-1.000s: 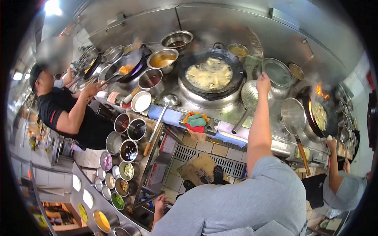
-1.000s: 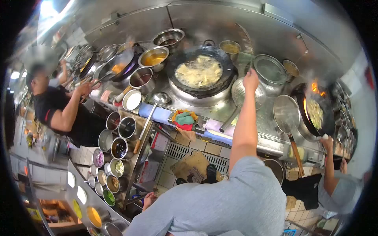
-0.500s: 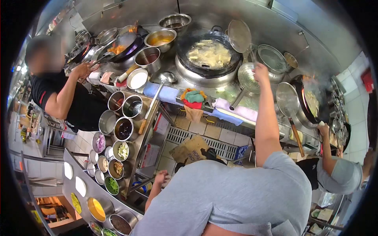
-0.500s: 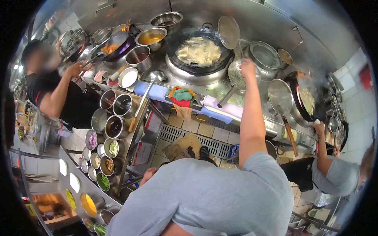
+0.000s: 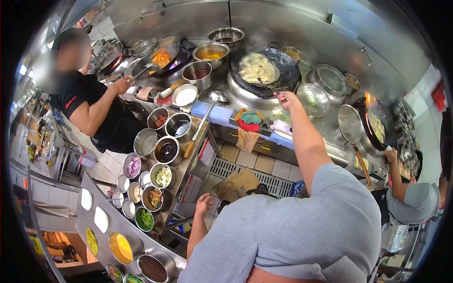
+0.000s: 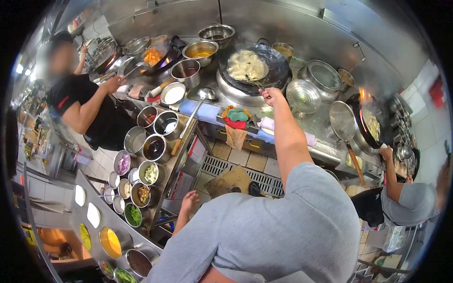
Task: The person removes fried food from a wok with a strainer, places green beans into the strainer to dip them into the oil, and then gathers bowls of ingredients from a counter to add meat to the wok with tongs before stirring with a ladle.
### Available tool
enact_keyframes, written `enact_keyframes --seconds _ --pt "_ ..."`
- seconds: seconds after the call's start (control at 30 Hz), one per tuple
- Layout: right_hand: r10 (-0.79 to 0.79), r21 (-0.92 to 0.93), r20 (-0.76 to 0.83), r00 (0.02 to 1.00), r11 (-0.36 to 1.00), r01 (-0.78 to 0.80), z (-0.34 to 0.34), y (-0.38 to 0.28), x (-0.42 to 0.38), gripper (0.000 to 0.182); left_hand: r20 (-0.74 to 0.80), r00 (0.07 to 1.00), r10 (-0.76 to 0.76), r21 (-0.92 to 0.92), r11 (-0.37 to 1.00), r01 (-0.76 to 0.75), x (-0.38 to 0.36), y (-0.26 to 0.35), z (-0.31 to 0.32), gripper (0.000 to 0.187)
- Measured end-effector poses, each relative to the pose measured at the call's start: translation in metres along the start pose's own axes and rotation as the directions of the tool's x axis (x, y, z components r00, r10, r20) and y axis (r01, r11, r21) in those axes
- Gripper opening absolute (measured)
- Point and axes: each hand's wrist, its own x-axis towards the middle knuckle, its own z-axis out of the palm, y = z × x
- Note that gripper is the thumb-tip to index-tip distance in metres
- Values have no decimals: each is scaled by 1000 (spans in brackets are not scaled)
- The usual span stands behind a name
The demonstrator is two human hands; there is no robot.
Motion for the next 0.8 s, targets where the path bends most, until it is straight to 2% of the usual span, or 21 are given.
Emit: enact_keyframes --seconds 0.1,0.17,0.23,0.27,0.3,0.37,0.4,0.43,0.47,0.5,0.53,0.57,0.6,0.67,0.7,0.73,0.77,0.8 --pt "-59 -25 49 997 998 60 7 6 -20 5 -34 996 -78 -9 997 78 -21 -44 -20 32" --pt "-100 -87 14 995 991 101 17 9 -38 4 -43 992 -116 -60 992 113 -26 -64 -27 29" --pt "-273 -336 5 962 906 259 19 10 -52 4 -79 988 -136 -5 991 136 -49 -63 -22 29" --pt "-317 -449 36 948 842 299 18 6 -47 17 -119 981 -154 47 986 161 -59 -60 -19 28" --pt "-323 -450 28 946 841 301 23 3 -54 17 -110 981 -157 52 985 163 -48 -77 -28 28" --pt "-470 -594 0 883 710 378 44 2 -74 35 159 976 -147 -319 928 192 -11 -132 -58 25" --pt "-482 -630 18 876 675 384 44 -3 -68 45 167 975 -148 -311 930 195 -12 -121 -52 25" --pt "-488 -627 6 873 678 383 45 -8 -67 45 51 968 -246 -213 944 251 -19 -103 -43 24" --pt "-518 -672 19 855 627 395 45 -8 -68 44 -76 942 -328 -116 941 318 -26 -92 -37 23" --pt "-546 -713 37 837 572 405 48 -10 -67 43 -72 941 -332 -103 941 324 -20 -94 -41 23" --pt "-552 -709 28 834 576 406 51 -12 -64 43 17 955 -297 -162 942 295 -1 -104 -51 22" --pt "-593 -734 77 801 511 448 48 -14 -59 40 106 960 -258 -218 936 276 10 -109 -57 21" --pt "-627 -756 117 770 446 478 39 -13 -53 37 112 956 -273 -197 937 290 -2 -98 -54 21" --pt "-641 -880 168 749 246 407 35 -19 -42 22 -28 991 -131 57 990 132 -19 -44 -29 23" --pt "-704 -925 254 663 23 379 38 -15 -52 22 5 991 -132 99 986 131 -2 -48 -38 23" --pt "-704 -956 244 667 -57 289 41 -13 -62 25 76 988 -134 -22 990 136 29 -71 -63 23" --pt "-795 -940 314 519 -183 289 39 -8 -61 26 151 979 -138 -142 977 160 50 -80 -68 24" --pt "-804 -933 345 484 -240 267 39 -8 -63 29 196 969 -148 -100 980 170 55 -73 -59 24"
